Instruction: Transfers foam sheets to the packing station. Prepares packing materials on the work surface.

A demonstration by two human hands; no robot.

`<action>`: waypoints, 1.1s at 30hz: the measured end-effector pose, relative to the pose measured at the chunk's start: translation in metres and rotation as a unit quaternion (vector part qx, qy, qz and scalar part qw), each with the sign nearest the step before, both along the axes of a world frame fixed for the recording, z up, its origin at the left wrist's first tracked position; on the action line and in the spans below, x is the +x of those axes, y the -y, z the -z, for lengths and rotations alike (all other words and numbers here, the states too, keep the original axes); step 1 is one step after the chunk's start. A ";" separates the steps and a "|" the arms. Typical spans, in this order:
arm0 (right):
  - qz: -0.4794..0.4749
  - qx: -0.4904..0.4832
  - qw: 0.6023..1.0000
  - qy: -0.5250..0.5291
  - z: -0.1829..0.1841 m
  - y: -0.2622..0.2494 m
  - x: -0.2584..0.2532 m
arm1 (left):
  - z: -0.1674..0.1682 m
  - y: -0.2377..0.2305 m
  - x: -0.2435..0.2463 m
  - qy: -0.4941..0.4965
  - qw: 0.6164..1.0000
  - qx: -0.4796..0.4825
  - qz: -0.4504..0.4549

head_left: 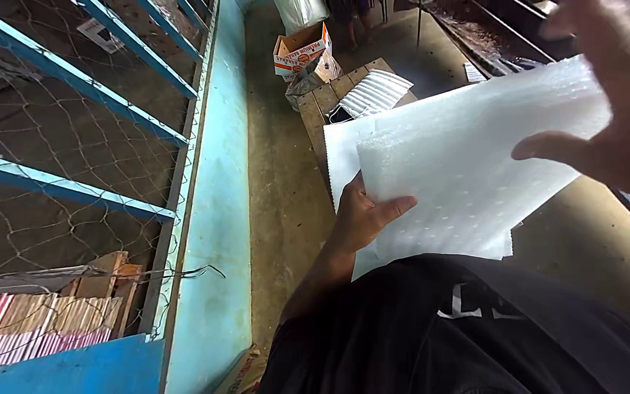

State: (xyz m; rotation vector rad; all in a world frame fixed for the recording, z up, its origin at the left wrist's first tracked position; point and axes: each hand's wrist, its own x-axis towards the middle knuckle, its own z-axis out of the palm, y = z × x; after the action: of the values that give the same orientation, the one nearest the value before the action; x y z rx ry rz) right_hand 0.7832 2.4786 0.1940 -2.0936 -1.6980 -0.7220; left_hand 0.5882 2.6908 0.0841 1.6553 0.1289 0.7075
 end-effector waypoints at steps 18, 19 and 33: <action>-0.088 0.045 0.992 0.075 0.020 -0.019 0.003 | 0.025 0.007 0.029 0.192 0.958 0.181 -0.116; -0.093 0.041 0.992 0.076 0.020 -0.021 0.002 | 0.023 0.008 0.029 0.185 0.958 0.185 -0.117; -0.082 0.036 0.996 0.026 0.005 -0.031 0.003 | 0.013 0.005 0.029 0.182 0.934 0.261 -0.161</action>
State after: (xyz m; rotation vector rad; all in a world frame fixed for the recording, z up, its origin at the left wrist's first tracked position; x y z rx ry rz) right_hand 0.7862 2.5099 0.1887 -1.8769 -1.8182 -0.7806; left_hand 0.6175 2.6855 0.0707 1.9902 -0.0635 1.3793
